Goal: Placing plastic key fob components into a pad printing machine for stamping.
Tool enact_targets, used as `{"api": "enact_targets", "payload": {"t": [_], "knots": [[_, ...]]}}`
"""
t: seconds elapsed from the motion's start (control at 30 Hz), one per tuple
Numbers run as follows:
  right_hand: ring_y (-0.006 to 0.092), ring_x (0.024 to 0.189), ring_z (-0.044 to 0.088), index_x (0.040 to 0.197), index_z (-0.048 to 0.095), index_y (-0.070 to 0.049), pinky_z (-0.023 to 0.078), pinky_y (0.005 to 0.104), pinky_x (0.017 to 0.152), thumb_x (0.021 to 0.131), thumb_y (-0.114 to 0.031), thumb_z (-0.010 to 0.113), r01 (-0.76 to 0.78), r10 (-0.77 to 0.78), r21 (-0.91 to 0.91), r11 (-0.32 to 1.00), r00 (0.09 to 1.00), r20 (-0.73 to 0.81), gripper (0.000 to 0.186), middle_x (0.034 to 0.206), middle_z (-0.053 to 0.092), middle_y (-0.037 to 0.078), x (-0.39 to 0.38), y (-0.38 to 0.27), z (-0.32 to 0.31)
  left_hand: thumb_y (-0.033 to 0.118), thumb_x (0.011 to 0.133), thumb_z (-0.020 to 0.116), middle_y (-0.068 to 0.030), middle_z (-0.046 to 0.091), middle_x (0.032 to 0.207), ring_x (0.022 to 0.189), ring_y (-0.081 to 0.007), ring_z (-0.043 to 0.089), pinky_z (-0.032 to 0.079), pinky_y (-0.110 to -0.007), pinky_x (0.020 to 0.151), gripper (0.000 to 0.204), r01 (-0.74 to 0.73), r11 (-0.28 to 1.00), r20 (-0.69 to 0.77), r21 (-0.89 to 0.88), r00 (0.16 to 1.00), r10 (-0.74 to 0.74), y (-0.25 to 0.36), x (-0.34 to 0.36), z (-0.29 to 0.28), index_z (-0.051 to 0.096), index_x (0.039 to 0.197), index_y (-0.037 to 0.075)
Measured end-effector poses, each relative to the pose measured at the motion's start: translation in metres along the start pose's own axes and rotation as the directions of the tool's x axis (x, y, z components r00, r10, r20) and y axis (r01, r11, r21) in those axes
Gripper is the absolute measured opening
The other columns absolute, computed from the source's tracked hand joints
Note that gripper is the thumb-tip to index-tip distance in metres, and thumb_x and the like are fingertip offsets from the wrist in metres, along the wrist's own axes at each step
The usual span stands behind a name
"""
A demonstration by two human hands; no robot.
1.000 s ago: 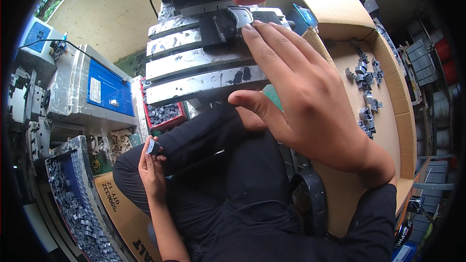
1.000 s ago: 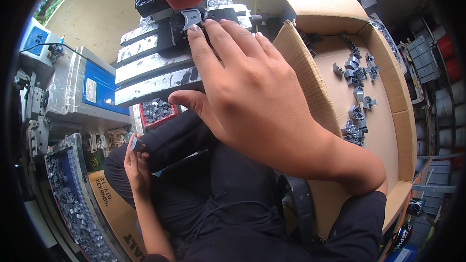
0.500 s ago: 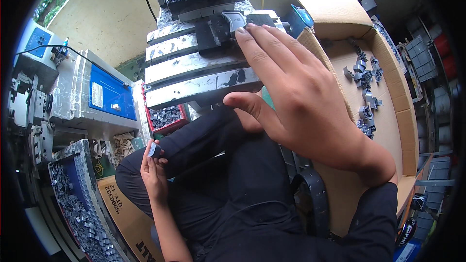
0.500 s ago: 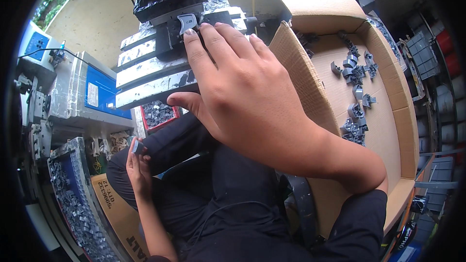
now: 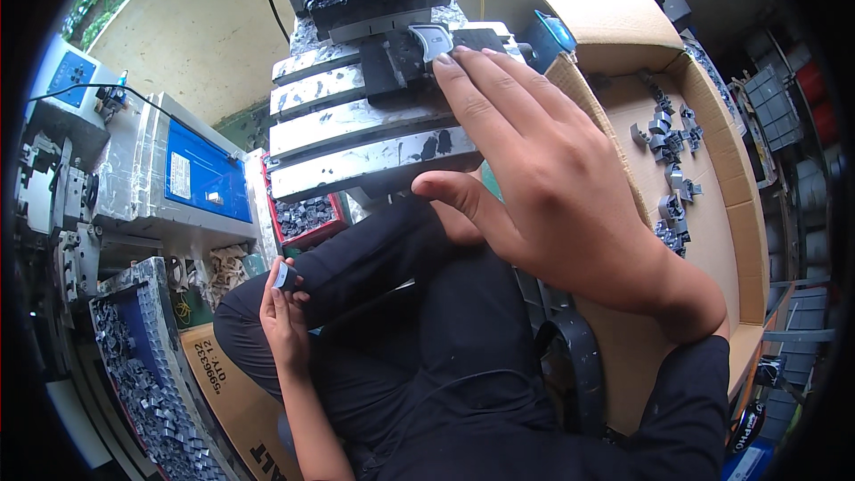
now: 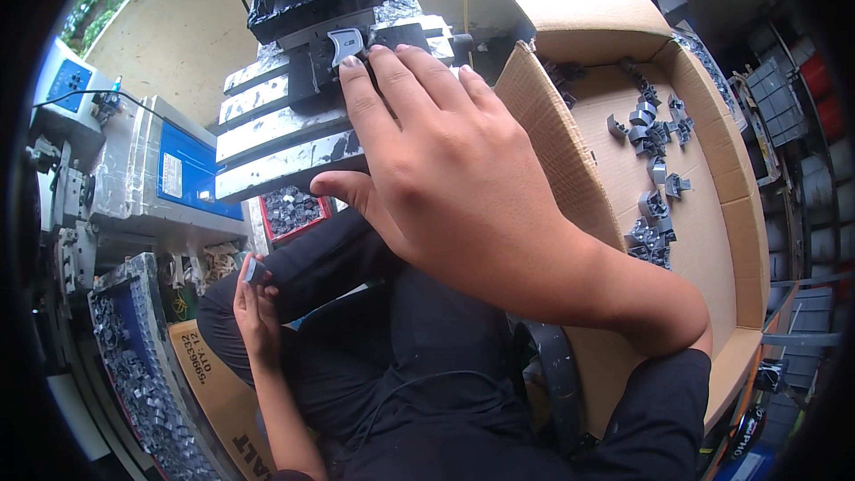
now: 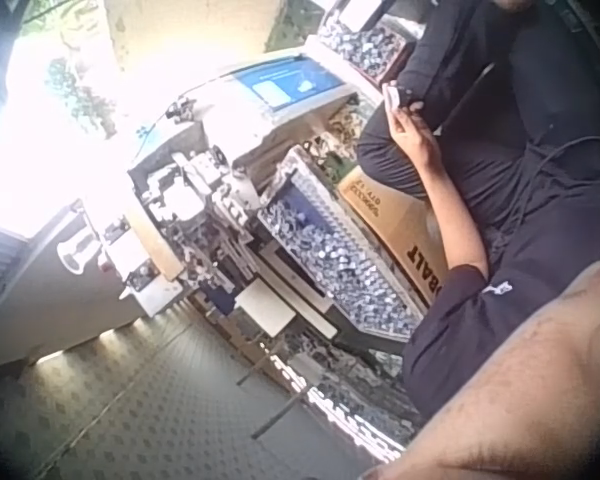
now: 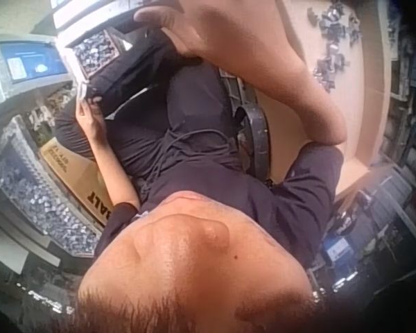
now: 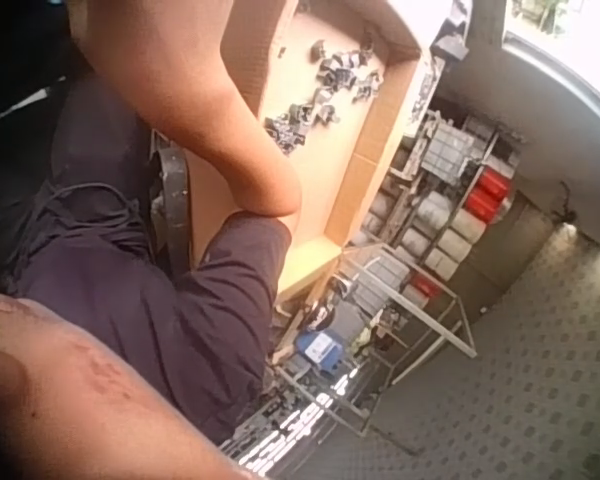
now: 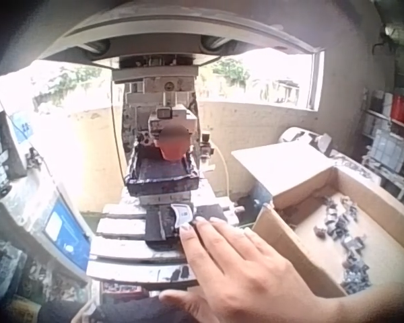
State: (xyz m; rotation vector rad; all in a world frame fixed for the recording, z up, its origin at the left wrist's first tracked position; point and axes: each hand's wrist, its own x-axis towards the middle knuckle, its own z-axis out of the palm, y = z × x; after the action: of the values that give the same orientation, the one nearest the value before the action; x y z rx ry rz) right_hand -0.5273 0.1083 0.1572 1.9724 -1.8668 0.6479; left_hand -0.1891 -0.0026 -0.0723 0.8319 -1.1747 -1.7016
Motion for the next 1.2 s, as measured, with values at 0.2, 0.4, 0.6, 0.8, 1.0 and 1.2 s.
{"api": "enact_targets", "payload": {"t": [0.2,0.4,0.6,0.8,1.0,1.2], "knots": [[0.0473,0.130,0.061,0.137,0.061,0.013,0.048,0.0507,0.111,0.095,-0.036,0.078,-0.001,0.001,0.008,1.000,1.000,0.005,0.067,0.135,0.065,0.031,0.0004,0.0005,0.0002,0.028,0.114,0.053,-0.0108,0.057,0.149,0.117,-0.0154,0.057,0.047,-0.027,0.091,0.054,0.027,0.999,-0.001,0.027,1.000,-0.027,0.0015,-0.0008,0.0004,0.045,0.158,-0.003],[0.0478,0.130,0.061,0.137,0.061,0.013,0.048,0.0510,0.111,0.095,-0.036,0.077,0.001,-0.001,0.001,1.000,1.000,0.004,0.067,0.135,0.065,0.032,-0.0002,0.0004,-0.0005,0.027,0.115,0.053,-0.0112,0.056,0.149,0.117,-0.0154,0.057,0.048,-0.027,0.091,0.054,0.023,1.000,0.005,0.008,1.000,-0.023,-0.0004,0.0000,-0.0002,0.045,0.159,-0.003],[0.0476,0.130,0.061,0.137,0.060,0.014,0.048,0.0511,0.111,0.096,-0.036,0.076,0.002,-0.002,-0.006,1.000,1.000,0.011,0.067,0.135,0.065,0.032,0.0000,0.0000,-0.0008,0.027,0.115,0.053,-0.0111,0.056,0.149,0.117,-0.0153,0.056,0.048,-0.027,0.091,0.054,0.026,1.000,-0.001,0.005,1.000,-0.026,0.0010,0.0000,0.0029,0.044,0.159,-0.003],[0.0477,0.130,0.061,0.138,0.060,0.014,0.048,0.0513,0.111,0.096,-0.037,0.076,0.003,-0.003,-0.004,1.000,1.000,0.013,0.067,0.135,0.065,0.031,0.0000,0.0003,-0.0003,0.028,0.115,0.053,-0.0117,0.056,0.149,0.116,-0.0154,0.056,0.048,-0.027,0.091,0.055,0.019,1.000,0.003,0.021,1.000,-0.019,0.0008,0.0000,0.0015,0.044,0.159,-0.003],[0.0473,0.130,0.061,0.139,0.060,0.013,0.048,0.0511,0.112,0.095,-0.036,0.077,0.005,-0.005,-0.013,1.000,1.000,0.013,0.068,0.136,0.065,0.031,-0.0002,0.0001,-0.0012,0.028,0.114,0.054,-0.0122,0.057,0.149,0.116,-0.0152,0.056,0.048,-0.027,0.091,0.055,0.018,1.000,-0.002,0.024,1.000,-0.018,0.0016,0.0001,0.0031,0.044,0.158,-0.004],[0.0469,0.131,0.061,0.139,0.059,0.013,0.048,0.0506,0.111,0.095,-0.035,0.078,0.005,-0.005,-0.006,1.000,1.000,0.016,0.068,0.136,0.065,0.031,-0.0003,0.0005,-0.0007,0.021,0.116,0.048,-0.0145,0.059,0.149,0.118,-0.0163,0.061,0.052,-0.028,0.092,0.048,0.004,1.000,0.004,-0.012,1.000,-0.004,0.0017,-0.0003,0.0036,0.046,0.157,-0.004]]}}
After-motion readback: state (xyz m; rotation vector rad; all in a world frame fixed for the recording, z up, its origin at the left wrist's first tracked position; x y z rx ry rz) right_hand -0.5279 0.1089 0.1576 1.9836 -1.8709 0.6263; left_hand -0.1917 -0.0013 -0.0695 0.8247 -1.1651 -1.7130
